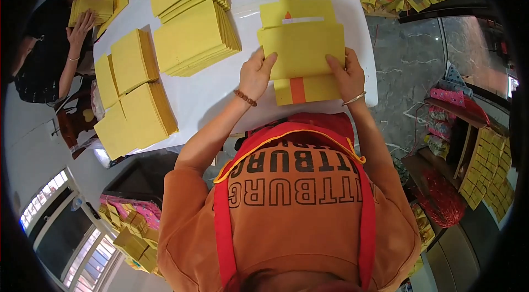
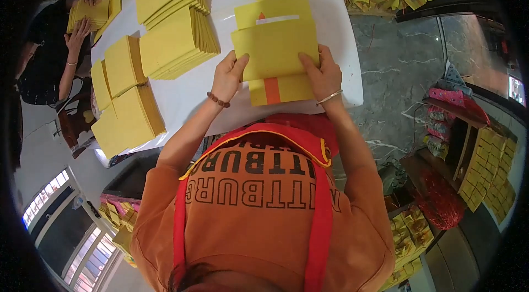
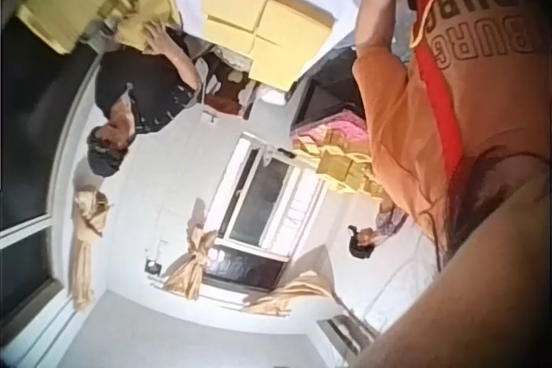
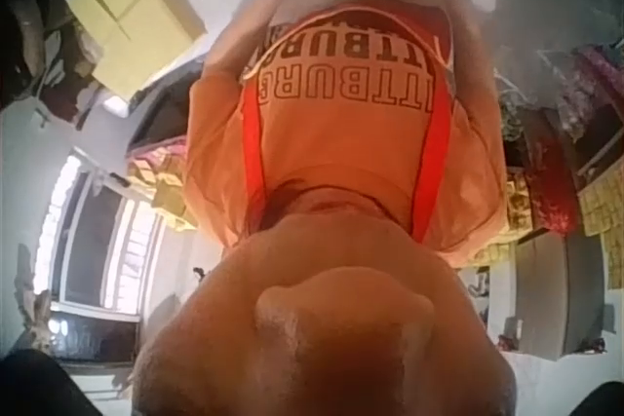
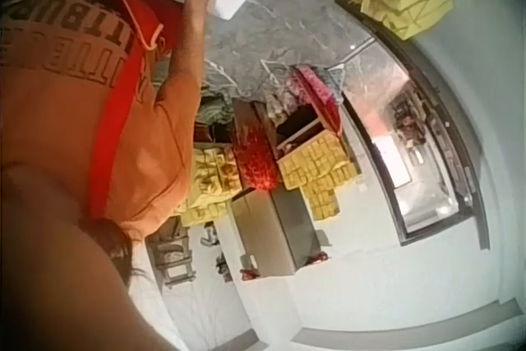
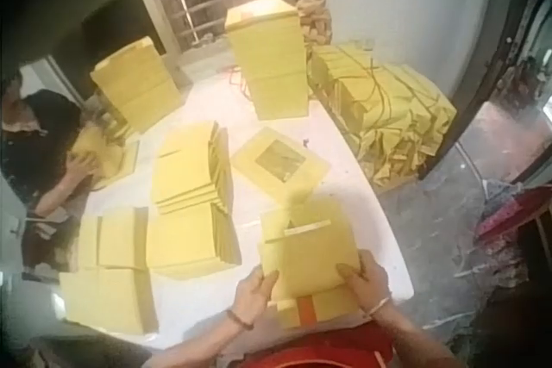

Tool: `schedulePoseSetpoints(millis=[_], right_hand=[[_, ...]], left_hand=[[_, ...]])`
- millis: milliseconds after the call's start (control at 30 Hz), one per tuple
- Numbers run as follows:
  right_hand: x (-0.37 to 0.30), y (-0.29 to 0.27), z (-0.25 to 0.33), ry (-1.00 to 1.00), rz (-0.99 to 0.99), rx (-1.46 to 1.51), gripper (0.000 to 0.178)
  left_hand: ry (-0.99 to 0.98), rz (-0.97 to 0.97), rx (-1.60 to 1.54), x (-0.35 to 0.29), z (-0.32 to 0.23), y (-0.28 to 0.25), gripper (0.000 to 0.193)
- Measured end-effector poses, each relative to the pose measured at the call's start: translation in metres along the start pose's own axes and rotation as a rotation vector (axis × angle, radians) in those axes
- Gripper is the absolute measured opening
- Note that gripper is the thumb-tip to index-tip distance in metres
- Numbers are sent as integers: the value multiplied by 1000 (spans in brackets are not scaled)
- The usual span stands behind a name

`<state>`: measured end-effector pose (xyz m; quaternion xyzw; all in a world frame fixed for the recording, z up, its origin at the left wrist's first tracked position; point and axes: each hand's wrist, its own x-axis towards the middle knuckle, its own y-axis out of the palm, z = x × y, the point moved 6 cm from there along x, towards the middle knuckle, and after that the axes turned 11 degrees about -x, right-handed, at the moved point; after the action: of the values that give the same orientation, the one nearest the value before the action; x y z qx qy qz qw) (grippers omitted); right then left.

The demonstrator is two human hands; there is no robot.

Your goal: Folding yellow sheets of joss paper with a central foil square into stacks.

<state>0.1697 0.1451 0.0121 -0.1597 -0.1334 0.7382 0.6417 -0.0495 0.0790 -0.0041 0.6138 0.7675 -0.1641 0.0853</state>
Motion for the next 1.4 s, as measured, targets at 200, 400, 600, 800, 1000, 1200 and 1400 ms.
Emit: schedulePoseSetpoints(millis=[200,400,600,800,1000,1200,1400], right_hand=[[10,2,-2,78,-18,-249,41],[10,3,12,40,-4,-399,34],[10,6,0,10,-121,-385,33],[10,8,2,17,-136,-412,33],[11,7,0,71,-115,-468,32],[13,10,-3,57,-125,-410,33],[11,8,3,-53,-133,-432,32]], left_hand=[[-101,-28,-219,4,-6,-1,19],[-173,-41,-334,10,2,0,19],[-176,-46,-397,13,8,0,17],[-137,-140,-508,5,3,-2,15],[414,-304,-24,-24,-42,-18,22],[866,75,510,-37,-94,42,25],[926,71,665,-5,-82,75,33]])
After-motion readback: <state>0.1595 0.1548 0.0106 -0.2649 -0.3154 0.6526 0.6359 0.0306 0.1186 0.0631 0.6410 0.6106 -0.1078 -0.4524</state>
